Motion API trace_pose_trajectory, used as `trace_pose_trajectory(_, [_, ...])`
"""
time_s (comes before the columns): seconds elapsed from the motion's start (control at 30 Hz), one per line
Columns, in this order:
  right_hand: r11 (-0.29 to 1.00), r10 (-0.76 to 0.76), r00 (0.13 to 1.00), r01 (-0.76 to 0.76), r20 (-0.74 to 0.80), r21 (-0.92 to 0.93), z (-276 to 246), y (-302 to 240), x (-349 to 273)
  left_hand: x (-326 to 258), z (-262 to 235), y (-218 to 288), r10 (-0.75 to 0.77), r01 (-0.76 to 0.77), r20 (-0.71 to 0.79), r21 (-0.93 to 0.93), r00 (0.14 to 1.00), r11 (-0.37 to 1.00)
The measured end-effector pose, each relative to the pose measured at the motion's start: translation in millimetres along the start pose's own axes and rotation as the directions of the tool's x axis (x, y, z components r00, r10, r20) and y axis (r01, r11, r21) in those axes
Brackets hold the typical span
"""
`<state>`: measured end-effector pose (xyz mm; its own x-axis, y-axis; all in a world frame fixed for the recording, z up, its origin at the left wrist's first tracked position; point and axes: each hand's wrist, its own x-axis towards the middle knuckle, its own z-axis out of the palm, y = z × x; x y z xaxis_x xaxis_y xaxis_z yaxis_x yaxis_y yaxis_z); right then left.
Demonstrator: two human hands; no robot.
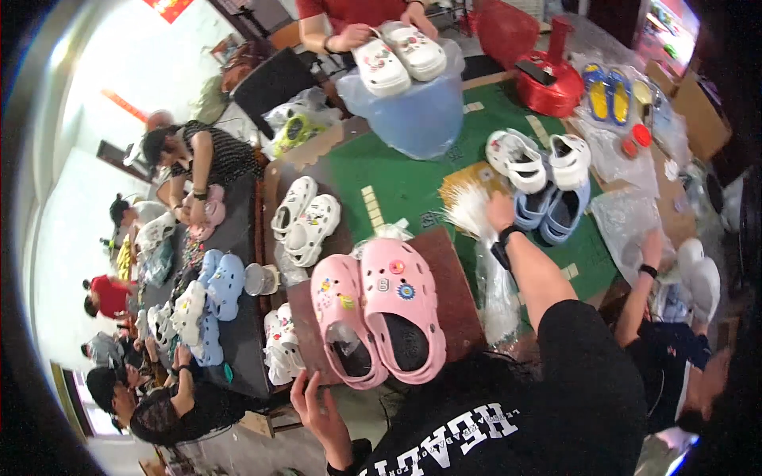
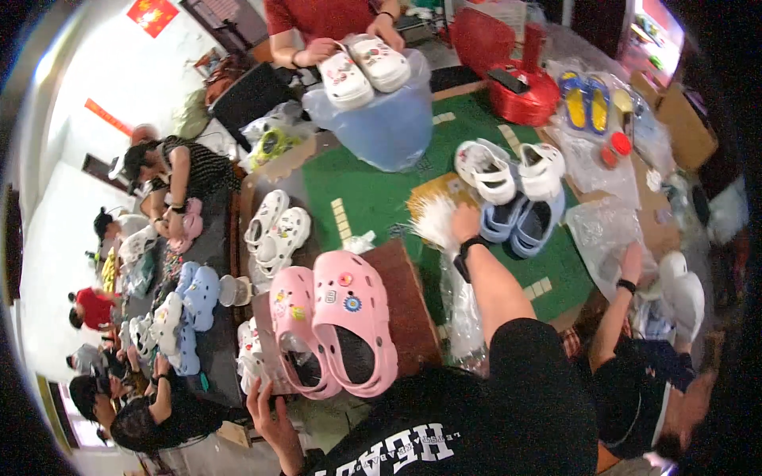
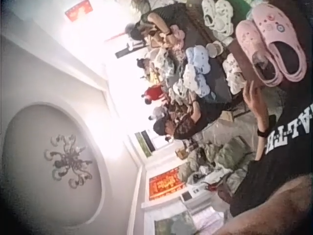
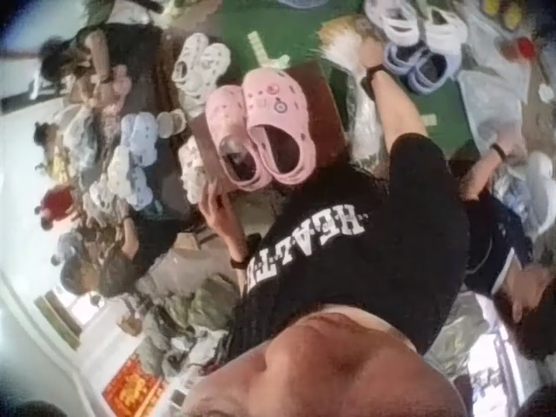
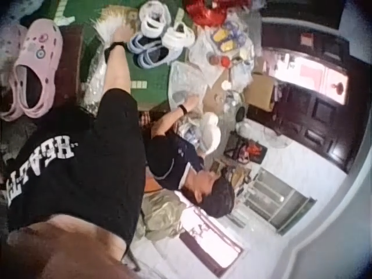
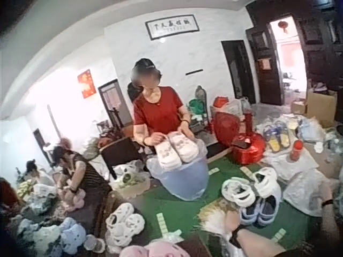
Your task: Inspecting clogs and attaching decorative charms in a factory finishing area.
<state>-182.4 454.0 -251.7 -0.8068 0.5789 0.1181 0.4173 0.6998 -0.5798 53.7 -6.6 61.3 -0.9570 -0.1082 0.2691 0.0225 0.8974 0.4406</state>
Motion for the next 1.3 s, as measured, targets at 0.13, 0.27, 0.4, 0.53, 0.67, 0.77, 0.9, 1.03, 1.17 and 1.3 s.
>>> trace_pose_trajectory(0.13, [0.992, 0.109, 0.953, -0.121, 0.282, 0.024, 19.5, 38.4, 25.4, -4.3, -2.8, -0.9, -0.030, 0.030, 0.035, 0.016, 0.999, 0.999])
trace_pose_trajectory(0.27, [0.962, 0.022, 0.997, -0.042, 0.075, 0.271, 16.9, 33.4, 26.2, -7.6, -5.5, 1.6, -0.030, 0.030, 0.016, 0.010, 0.999, 0.999])
trace_pose_trajectory(0.4, [0.537, -0.029, 0.998, -0.026, 0.050, 0.843, -50.5, -10.6, 27.1, 4.4, -0.3, 3.0, 0.042, -0.042, 0.001, -0.034, 0.999, 0.999])
trace_pose_trajectory(0.53, [0.367, -0.081, 0.994, -0.033, 0.067, 0.930, -156.4, -70.5, 12.9, 13.3, 7.7, 5.8, 0.077, -0.070, 0.029, -0.192, 0.997, 0.979])
trace_pose_trajectory(0.67, [0.372, -0.165, 0.982, -0.028, 0.095, 0.928, -218.1, -95.9, -18.9, 18.8, 20.7, 12.2, 0.321, -0.290, 0.078, -0.270, 0.944, 0.918])
trace_pose_trajectory(0.77, [0.365, -0.245, 0.945, -0.116, 0.215, 0.924, -258.9, -149.2, -79.9, 20.3, 27.8, 18.1, 0.414, -0.385, 0.178, -0.176, 0.893, 0.906])
trace_pose_trajectory(0.9, [0.322, -0.346, 0.831, -0.332, 0.436, 0.887, -267.7, -194.1, -163.7, 21.7, 32.5, 26.7, 0.438, -0.429, 0.172, -0.091, 0.882, 0.899])
trace_pose_trajectory(1.03, [0.349, -0.442, 0.794, -0.275, 0.416, 0.896, -257.1, -224.1, -215.5, 26.8, 40.9, 21.4, 0.479, -0.463, 0.140, -0.135, 0.866, 0.876])
trace_pose_trajectory(1.17, [0.609, -0.481, 0.793, -0.005, 0.374, 0.793, -249.8, -242.0, -238.2, 26.3, 43.4, 18.4, 0.493, -0.476, 0.170, -0.134, 0.853, 0.869])
trace_pose_trajectory(1.3, [0.712, -0.618, 0.677, 0.268, 0.399, 0.649, -243.5, -251.5, -244.4, 27.6, 43.2, 25.8, 0.493, -0.480, 0.168, -0.117, 0.854, 0.870])
